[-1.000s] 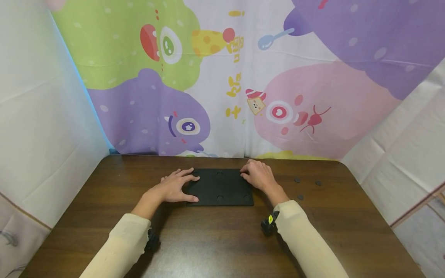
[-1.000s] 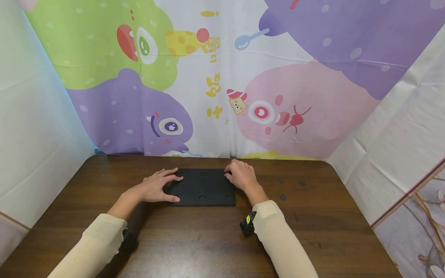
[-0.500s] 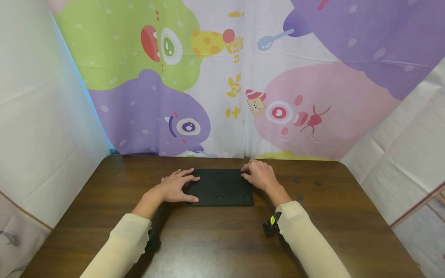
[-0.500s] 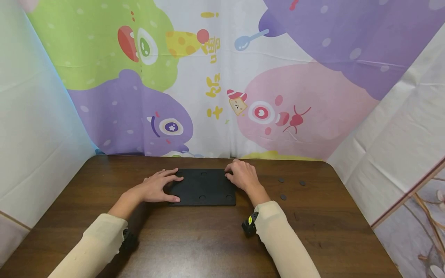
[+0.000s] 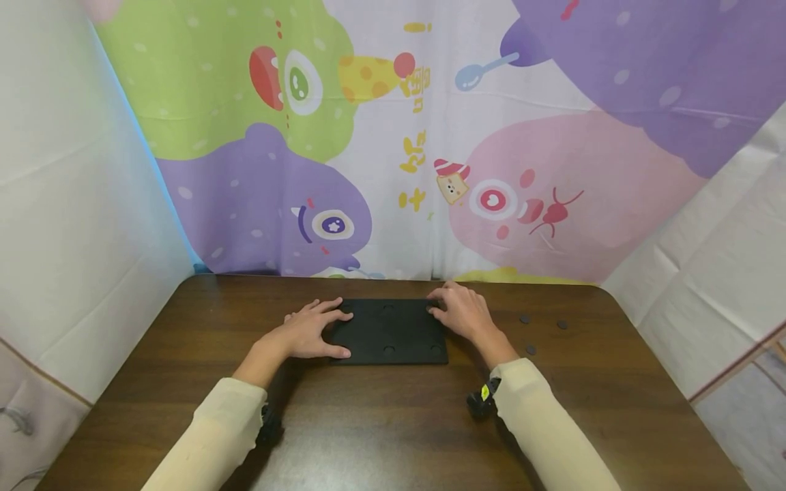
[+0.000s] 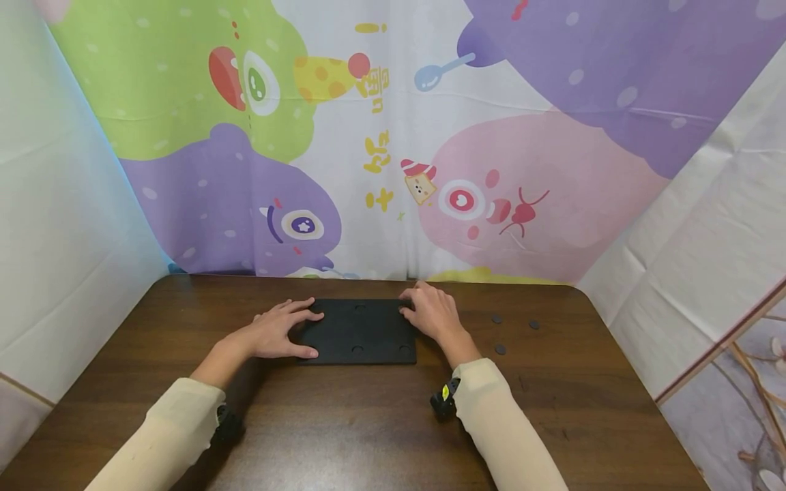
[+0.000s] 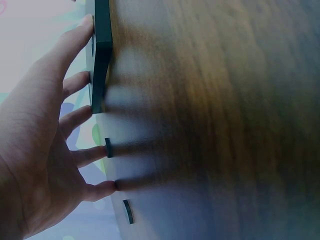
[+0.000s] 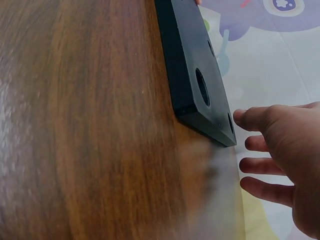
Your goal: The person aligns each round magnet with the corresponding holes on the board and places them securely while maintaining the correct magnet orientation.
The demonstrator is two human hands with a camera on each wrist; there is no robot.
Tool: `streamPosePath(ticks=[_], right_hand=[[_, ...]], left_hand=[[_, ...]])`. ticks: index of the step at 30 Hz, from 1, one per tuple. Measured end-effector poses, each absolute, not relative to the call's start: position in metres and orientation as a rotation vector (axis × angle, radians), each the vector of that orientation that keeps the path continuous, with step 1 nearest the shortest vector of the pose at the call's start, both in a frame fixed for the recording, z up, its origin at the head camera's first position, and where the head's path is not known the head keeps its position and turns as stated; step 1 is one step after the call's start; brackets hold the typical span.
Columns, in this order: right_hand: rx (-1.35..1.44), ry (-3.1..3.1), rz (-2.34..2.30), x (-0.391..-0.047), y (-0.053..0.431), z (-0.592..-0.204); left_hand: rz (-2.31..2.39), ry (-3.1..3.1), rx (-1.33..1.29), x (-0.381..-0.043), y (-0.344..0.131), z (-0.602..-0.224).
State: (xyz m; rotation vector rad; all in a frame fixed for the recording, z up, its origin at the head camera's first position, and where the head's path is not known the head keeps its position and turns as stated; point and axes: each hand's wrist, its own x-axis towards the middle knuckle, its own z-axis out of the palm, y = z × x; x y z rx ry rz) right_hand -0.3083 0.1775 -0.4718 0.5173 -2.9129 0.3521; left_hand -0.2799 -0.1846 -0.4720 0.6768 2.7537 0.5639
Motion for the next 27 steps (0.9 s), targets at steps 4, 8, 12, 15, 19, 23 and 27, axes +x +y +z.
streamPosePath(ticks=[4,8,12,15,19,23,27], right_hand=[[0.511,-2.913,0.353,-0.307,0.180,-0.471],[0.502,-2.914,0.359,-0.306,0.183,-0.471],[0.492,-2.911,0.367,-0.304,0.184,-0.470],[0.492,-2.909,0.363,-0.304,0.186,-0.471],[0.498,-2.901,0.354,-0.303,0.187,-0.471],[0.495,-2.894,0.358,-0.303,0.190,-0.471],[0.481,-2.903,0.367,-0.302,0.193,-0.470]], left_hand=[[0.565,2.752,0.677,-0.280,-0.185,-0.472],[0.566,2.750,0.676,-0.280,-0.185,-0.473],[0.568,2.747,0.673,-0.280,-0.185,-0.473],[0.572,2.744,0.672,-0.280,-0.185,-0.473],[0.573,2.749,0.675,-0.281,-0.185,-0.474],[0.575,2.751,0.677,-0.281,-0.185,-0.474],[0.580,2.751,0.678,-0.280,-0.185,-0.473]])
